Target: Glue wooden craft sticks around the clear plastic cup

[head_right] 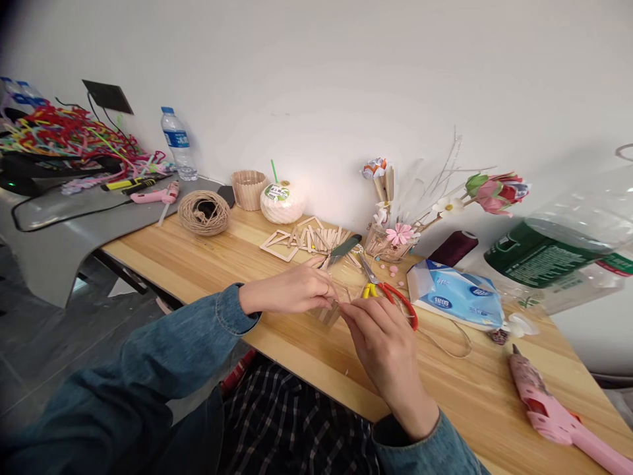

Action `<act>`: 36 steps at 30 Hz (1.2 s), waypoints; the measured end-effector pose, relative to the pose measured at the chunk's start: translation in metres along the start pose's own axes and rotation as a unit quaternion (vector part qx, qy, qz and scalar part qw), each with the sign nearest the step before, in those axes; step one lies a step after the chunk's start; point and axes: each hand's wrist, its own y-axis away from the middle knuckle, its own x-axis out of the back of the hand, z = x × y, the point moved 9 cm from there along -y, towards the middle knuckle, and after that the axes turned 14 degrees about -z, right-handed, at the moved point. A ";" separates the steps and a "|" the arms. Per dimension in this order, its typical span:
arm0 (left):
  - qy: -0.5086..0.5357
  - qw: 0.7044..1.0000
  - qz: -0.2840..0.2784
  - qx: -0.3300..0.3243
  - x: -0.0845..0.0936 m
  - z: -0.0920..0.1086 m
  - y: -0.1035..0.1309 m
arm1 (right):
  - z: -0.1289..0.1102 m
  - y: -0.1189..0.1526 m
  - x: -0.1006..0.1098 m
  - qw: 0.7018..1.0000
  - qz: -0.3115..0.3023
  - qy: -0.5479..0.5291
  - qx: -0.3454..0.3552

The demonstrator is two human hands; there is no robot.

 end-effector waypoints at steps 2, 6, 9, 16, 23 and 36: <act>0.010 1.000 0.002 -0.001 0.000 -0.001 -0.001 | 0.001 0.000 -0.002 1.000 -0.005 0.008 -0.006; 0.034 0.999 0.008 -0.005 -0.002 -0.003 -0.002 | 0.001 0.001 -0.005 0.999 -0.011 0.033 -0.013; 0.053 0.999 0.011 -0.007 -0.003 -0.004 -0.003 | 0.002 0.001 -0.006 0.998 -0.009 0.057 -0.024; 0.076 0.997 0.028 -0.003 -0.005 -0.006 -0.003 | 0.004 -0.001 -0.009 0.998 -0.018 0.049 -0.022; 0.068 0.994 0.082 0.013 -0.006 -0.005 -0.007 | 0.007 -0.002 -0.014 0.998 -0.045 0.033 -0.032; 0.056 0.988 0.138 0.042 -0.004 -0.004 -0.006 | 0.008 -0.003 -0.020 0.995 -0.075 0.040 -0.044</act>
